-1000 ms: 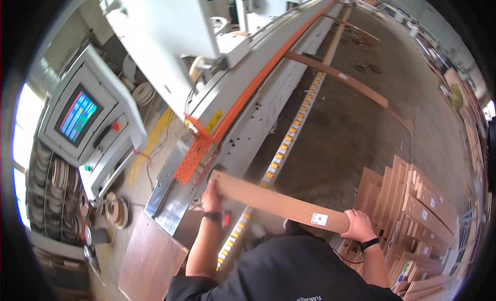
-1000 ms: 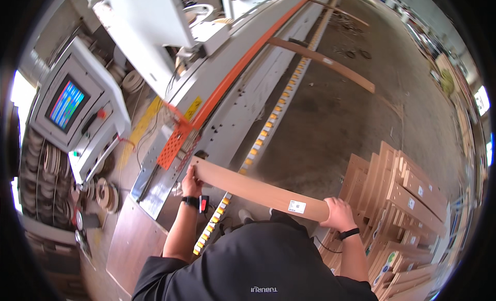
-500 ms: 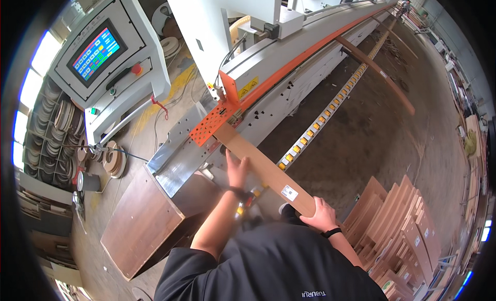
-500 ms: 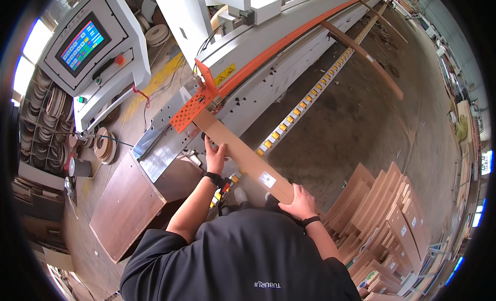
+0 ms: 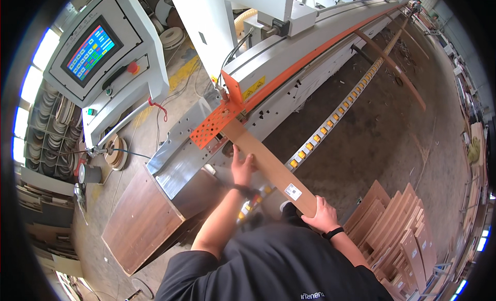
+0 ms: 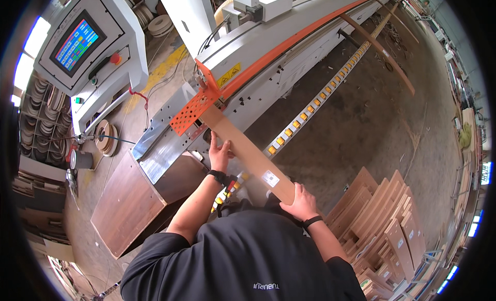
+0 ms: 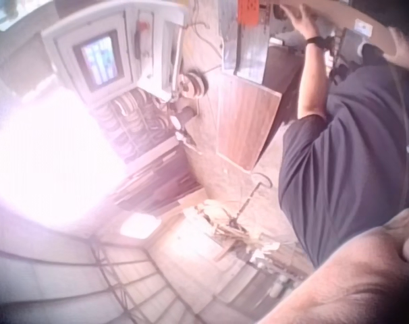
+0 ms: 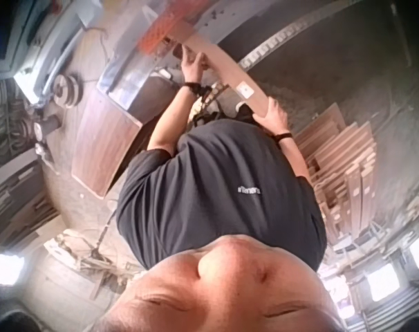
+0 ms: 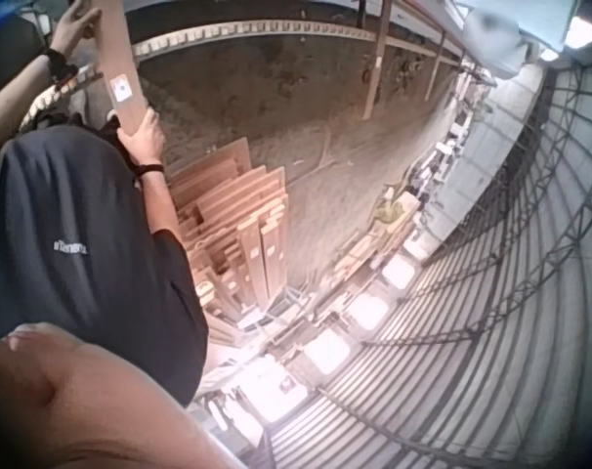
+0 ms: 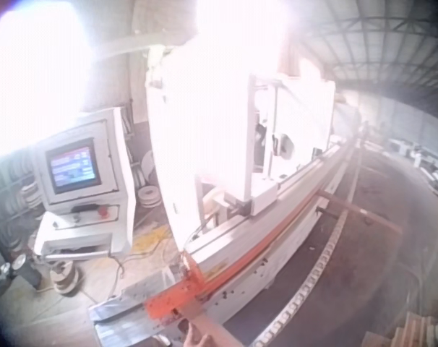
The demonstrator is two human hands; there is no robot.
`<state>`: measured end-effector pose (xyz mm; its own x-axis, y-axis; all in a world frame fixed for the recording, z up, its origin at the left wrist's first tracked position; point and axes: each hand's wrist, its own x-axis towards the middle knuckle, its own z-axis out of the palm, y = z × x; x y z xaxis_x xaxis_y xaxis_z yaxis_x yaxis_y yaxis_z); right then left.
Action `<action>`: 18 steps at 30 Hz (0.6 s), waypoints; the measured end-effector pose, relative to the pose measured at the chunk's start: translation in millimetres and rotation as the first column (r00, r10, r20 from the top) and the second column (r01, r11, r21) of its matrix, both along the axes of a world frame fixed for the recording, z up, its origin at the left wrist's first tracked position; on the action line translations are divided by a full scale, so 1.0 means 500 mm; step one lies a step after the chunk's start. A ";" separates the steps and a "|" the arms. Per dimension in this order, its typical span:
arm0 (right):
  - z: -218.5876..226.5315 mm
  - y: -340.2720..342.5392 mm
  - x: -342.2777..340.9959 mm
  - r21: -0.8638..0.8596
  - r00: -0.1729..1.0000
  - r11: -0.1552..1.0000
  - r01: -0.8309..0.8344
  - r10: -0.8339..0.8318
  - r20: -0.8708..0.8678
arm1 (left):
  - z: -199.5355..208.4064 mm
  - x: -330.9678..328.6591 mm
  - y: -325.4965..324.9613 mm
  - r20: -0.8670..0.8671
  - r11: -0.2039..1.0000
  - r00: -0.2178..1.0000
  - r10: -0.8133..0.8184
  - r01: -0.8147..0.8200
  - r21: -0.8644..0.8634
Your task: Operating an edge-banding machine by feeding wood panels into it.
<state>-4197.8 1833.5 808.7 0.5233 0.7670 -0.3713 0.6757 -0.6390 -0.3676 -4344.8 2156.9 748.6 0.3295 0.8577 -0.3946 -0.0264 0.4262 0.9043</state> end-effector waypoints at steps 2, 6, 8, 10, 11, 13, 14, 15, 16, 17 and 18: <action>0.007 0.008 0.026 0.013 1.000 1.000 -0.007 0.007 0.028 | -0.006 0.026 0.007 0.002 1.000 1.000 -0.002 0.002 0.005; 0.016 0.023 0.096 0.015 1.000 1.000 -0.006 0.006 0.026 | 0.003 0.098 0.013 0.049 1.000 0.999 0.021 -0.021 -0.011; 0.015 0.021 0.133 0.038 0.999 0.999 -0.020 0.018 0.035 | 0.013 0.139 0.013 0.082 0.999 0.996 0.017 -0.015 -0.032; 0.007 0.019 0.166 0.036 0.999 0.999 -0.006 0.005 0.041 | 0.022 0.177 0.010 0.074 0.999 0.997 0.014 -0.011 -0.045; 0.005 0.024 0.183 0.046 0.999 0.999 -0.007 0.005 0.041 | 0.016 0.187 0.018 0.077 0.999 0.997 0.007 -0.004 -0.037; 0.009 0.033 0.210 0.060 0.999 0.998 -0.004 0.001 0.043 | -0.003 0.199 0.039 0.096 0.999 0.994 -0.052 0.052 0.003; 0.016 0.028 0.223 0.069 0.999 0.997 0.034 -0.036 0.038 | -0.013 0.209 0.047 0.104 0.997 0.991 -0.078 0.078 0.011; 0.021 0.028 0.235 0.081 0.996 0.996 0.028 -0.035 0.079 | -0.020 0.216 0.059 0.059 0.993 0.991 -0.116 0.116 0.011; 0.021 0.030 0.246 0.090 0.992 0.996 0.025 -0.036 0.118 | -0.023 0.222 0.070 0.011 0.988 0.988 -0.156 0.155 0.010; 0.036 0.016 0.256 0.132 0.988 0.990 0.050 -0.069 0.138 | 0.000 0.241 0.049 -0.081 0.977 0.975 -0.207 0.210 0.029; 0.048 0.015 0.259 0.205 0.981 0.979 0.020 -0.059 0.183 | -0.009 0.227 0.053 -0.035 0.954 0.956 -0.293 0.294 0.055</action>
